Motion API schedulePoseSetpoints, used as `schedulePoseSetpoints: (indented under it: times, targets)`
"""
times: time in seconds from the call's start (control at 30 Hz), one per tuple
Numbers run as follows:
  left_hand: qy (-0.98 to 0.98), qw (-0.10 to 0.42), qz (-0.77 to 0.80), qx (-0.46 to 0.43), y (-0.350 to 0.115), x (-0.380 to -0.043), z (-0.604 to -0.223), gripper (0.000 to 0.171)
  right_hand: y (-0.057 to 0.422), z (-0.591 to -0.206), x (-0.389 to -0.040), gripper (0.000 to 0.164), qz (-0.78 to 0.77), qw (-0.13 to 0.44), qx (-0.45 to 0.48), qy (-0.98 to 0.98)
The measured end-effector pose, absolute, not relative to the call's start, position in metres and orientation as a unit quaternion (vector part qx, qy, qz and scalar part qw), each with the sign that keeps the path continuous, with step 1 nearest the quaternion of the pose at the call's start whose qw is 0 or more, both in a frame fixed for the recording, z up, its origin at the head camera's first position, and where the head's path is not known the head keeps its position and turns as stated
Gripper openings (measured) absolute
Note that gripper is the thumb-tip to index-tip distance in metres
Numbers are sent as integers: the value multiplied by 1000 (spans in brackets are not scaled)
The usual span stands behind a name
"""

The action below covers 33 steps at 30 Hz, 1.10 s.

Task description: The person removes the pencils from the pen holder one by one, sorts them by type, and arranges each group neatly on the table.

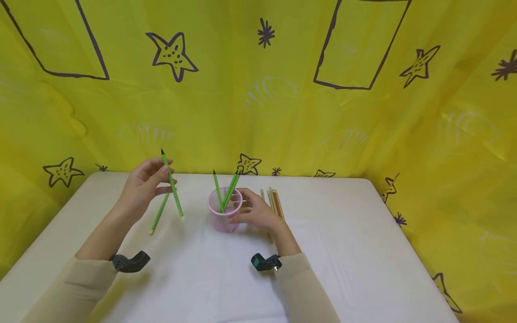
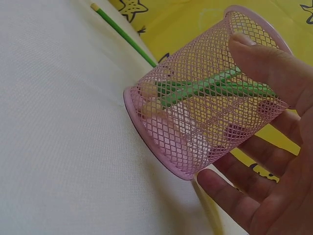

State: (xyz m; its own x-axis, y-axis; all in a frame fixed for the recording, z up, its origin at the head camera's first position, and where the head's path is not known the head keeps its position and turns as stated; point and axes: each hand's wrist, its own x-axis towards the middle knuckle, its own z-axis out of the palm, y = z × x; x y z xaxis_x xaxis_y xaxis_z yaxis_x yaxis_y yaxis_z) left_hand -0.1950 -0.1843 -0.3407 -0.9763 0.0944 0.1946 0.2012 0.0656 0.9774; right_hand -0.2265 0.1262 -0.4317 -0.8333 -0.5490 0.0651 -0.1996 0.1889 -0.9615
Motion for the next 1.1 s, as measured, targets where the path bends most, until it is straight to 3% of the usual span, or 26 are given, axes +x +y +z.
schedulePoseSetpoints:
  times: [0.27,0.7,1.1]
  targets:
    - [-751,25,-654,-85,-192,-199,-352,27,126,-431,-227,76,-589,152,-243,755]
    - [-786,-15,-613,-80,-206,-211,-371,38,126,-431,-227,75,-589,151,-247,755]
    - [-802,-15,-592,-84,-215,-224,-389,36,125,-430,-226,77,-583,152,-235,763]
